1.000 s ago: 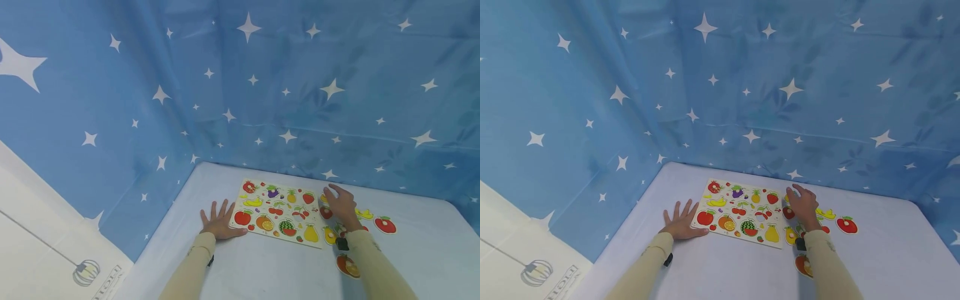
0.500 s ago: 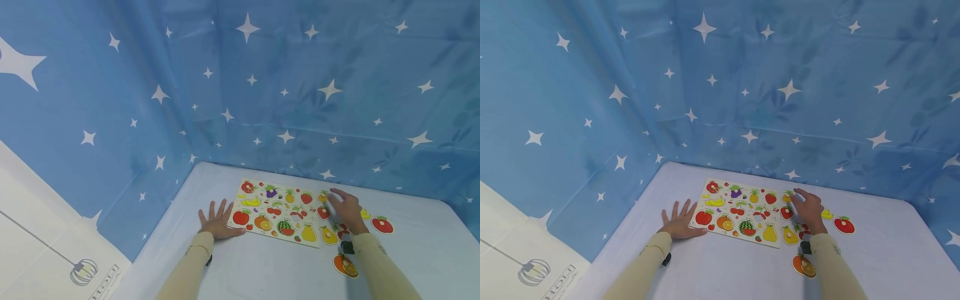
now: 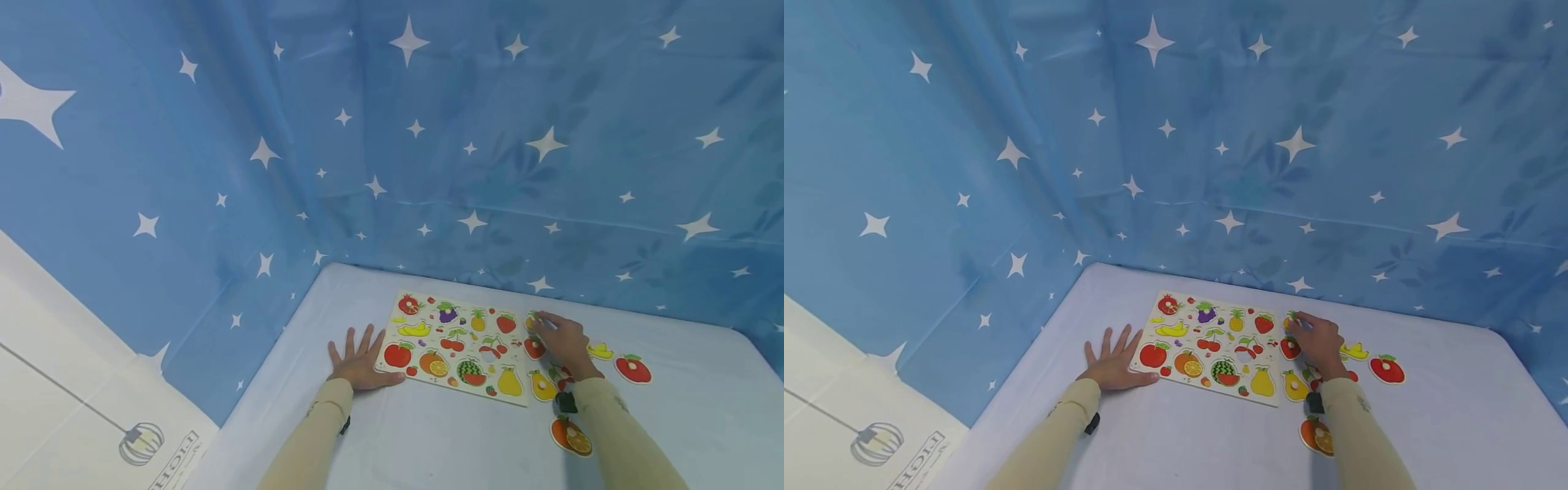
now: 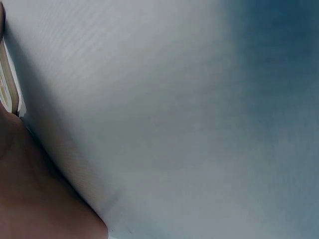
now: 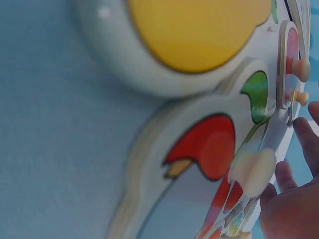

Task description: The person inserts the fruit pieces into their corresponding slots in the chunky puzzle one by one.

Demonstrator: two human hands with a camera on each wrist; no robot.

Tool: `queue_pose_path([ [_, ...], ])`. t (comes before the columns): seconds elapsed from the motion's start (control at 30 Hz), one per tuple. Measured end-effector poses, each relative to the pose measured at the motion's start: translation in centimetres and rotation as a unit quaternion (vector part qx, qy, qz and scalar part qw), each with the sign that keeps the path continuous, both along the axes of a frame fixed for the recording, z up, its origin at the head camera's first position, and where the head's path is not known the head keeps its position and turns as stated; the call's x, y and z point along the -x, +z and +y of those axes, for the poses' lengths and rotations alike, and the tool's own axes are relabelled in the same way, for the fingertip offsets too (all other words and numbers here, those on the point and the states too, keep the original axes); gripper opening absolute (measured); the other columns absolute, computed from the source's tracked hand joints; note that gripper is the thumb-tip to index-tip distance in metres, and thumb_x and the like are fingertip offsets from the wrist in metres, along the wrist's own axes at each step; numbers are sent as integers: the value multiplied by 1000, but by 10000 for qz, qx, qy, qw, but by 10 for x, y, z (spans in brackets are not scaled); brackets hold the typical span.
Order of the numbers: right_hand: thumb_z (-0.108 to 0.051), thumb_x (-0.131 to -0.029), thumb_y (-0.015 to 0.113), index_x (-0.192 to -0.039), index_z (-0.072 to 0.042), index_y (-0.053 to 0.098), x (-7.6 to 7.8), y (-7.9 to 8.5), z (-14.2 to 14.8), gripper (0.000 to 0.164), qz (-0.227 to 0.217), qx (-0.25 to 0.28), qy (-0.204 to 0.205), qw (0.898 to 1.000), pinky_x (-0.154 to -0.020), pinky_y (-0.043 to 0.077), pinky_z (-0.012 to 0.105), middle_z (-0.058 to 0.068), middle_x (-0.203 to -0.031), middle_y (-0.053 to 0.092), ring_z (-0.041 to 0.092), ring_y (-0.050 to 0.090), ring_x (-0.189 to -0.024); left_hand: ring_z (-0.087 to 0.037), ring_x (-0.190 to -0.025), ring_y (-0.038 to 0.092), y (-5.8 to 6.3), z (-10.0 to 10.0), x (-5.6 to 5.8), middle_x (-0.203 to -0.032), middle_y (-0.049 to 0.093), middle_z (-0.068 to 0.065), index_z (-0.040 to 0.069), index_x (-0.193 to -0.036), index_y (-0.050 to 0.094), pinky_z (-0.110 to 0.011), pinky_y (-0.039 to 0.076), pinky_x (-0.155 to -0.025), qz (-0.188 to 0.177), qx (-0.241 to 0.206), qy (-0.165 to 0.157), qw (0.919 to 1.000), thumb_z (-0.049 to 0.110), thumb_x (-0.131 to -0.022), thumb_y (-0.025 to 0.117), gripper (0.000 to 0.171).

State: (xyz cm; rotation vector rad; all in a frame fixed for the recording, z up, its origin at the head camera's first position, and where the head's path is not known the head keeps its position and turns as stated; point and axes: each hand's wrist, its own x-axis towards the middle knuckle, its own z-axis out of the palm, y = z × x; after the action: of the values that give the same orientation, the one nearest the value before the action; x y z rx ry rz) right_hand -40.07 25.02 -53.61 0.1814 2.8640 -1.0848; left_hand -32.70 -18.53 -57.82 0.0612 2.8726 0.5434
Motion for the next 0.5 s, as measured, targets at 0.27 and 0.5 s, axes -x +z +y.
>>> queue_pose_path([
  [0.27, -35, -109, 56, -154, 5, 50, 5, -2, 1, 61, 327, -335, 222, 9987, -103, 24, 76, 42, -154, 42, 63, 33, -137, -43, -162, -9, 5, -1, -1, -181, 3, -3, 29, -174, 17, -77, -12, -118, -49, 20, -49, 10000, 83, -81, 67, 118],
  [0.5, -33, -109, 57, -151, 6, 54, 12, -7, 2, 57, 359, -214, 173, 9990, -100, 20, 80, 42, -155, 40, 69, 25, -136, -44, -162, -6, 18, 1, -8, -180, 7, -6, 24, -173, 23, -77, -10, -118, -80, -206, -65, 9997, 79, -82, 69, 116],
])
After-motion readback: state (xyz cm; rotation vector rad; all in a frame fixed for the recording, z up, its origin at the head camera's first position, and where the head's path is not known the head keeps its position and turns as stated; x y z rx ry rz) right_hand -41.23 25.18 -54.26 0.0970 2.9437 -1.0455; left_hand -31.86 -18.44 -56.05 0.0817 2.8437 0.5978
